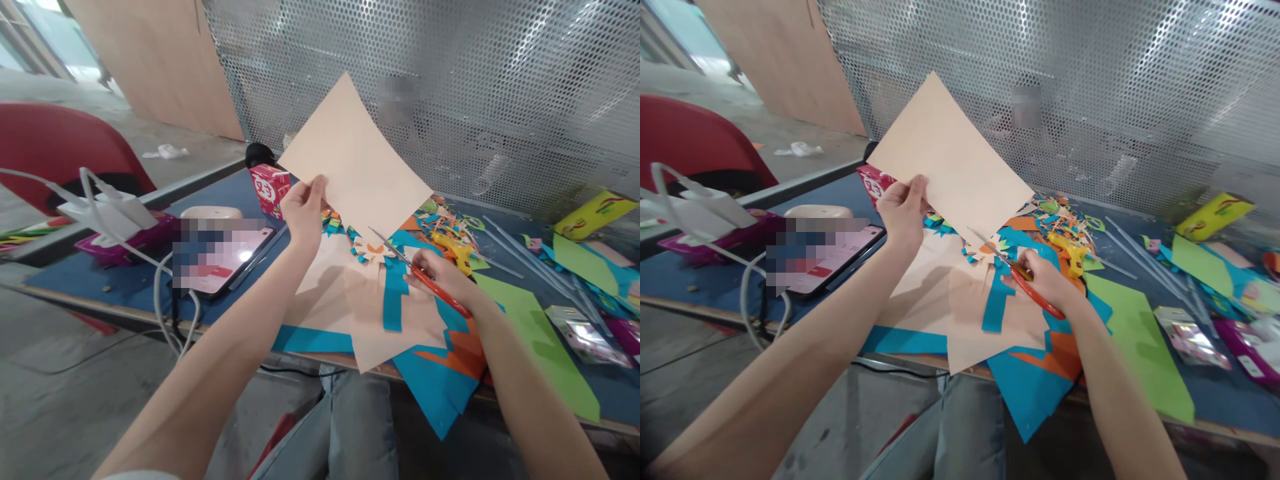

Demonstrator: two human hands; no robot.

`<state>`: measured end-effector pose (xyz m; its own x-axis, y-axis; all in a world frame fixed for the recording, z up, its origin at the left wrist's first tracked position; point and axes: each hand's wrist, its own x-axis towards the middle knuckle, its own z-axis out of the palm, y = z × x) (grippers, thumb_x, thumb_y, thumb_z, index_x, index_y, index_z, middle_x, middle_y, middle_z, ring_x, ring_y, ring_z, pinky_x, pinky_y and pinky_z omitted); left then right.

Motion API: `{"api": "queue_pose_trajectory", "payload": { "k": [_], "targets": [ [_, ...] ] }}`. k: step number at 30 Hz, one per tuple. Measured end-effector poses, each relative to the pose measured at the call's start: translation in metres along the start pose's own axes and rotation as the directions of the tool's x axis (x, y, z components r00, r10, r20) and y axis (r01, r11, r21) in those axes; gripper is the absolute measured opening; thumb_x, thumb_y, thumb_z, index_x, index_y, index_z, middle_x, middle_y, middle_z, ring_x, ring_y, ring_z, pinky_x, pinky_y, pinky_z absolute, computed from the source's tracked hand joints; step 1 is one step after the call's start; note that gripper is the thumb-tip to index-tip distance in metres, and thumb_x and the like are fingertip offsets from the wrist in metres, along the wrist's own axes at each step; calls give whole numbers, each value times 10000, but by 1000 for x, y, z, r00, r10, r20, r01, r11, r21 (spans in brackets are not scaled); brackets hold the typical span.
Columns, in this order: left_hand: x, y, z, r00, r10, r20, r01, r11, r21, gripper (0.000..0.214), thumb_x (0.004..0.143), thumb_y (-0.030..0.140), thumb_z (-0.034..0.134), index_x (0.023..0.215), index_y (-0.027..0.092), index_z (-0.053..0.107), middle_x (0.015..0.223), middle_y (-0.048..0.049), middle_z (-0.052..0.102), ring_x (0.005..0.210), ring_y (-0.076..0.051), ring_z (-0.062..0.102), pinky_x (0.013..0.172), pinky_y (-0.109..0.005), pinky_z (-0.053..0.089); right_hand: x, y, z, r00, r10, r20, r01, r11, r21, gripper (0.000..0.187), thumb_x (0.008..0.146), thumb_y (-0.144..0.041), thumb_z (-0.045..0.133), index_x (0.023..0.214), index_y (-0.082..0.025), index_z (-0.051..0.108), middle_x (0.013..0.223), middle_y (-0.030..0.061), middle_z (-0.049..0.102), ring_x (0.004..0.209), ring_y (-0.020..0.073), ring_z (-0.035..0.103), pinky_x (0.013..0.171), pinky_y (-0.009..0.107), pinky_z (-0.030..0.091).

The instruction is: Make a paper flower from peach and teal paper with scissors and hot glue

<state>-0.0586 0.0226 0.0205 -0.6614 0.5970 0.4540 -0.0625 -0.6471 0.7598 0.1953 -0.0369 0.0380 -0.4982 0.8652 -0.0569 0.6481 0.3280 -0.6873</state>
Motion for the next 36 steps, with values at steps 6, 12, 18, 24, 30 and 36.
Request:
{"api": "queue_pose_trajectory", "payload": {
  "k": [6,12,18,24,30,36],
  "targets": [
    [1,-2,-1,1000,10,0,-10,1000,-12,296,714,382,668,549,185,521,487,52,458,453,-59,445,440,-201,351,-2,-9,-1,1000,-1,-3,1,999,-41,364,716,-508,580,788,-227,361,708,-26,471,598,118,437,545,274,390],
    [-1,2,1,1000,3,-6,-3,1000,-4,301,710,379,675,546,181,521,466,58,441,436,-53,424,439,-197,357,-1,-7,0,1000,7,-9,-7,1000,-23,354,713,-496,579,787,-230,358,703,-25,472,605,129,453,554,283,396],
    [0,2,0,1000,-2,-2,2,1000,24,291,717,388,665,565,183,525,488,52,460,456,-62,450,456,-203,371,-1,-7,0,1000,-5,-5,5,1000,-16,348,712,-482,589,779,-230,358,706,-25,476,607,129,466,556,282,403],
    [0,0,0,1000,5,-1,-5,1000,28,282,722,390,661,573,187,534,483,53,447,458,-66,449,455,-208,368,-2,-6,0,1000,1,-3,-1,1000,-28,347,718,-485,581,792,-231,357,704,-27,466,608,131,461,561,286,405],
    [0,1,1,1000,-8,-17,7,1000,-7,282,710,353,674,542,180,527,486,53,461,451,-57,444,442,-202,352,-1,-6,-1,1000,-5,-3,4,998,-57,342,728,-490,567,800,-226,362,710,-26,466,618,129,454,573,289,404],
    [0,1,0,1000,-12,-18,12,1000,-13,251,711,348,673,566,180,557,503,45,495,469,-61,465,452,-200,363,-2,-8,-1,1000,9,5,-9,999,-38,353,720,-502,561,792,-229,348,723,-21,466,613,127,446,563,286,400]
  ]
}}
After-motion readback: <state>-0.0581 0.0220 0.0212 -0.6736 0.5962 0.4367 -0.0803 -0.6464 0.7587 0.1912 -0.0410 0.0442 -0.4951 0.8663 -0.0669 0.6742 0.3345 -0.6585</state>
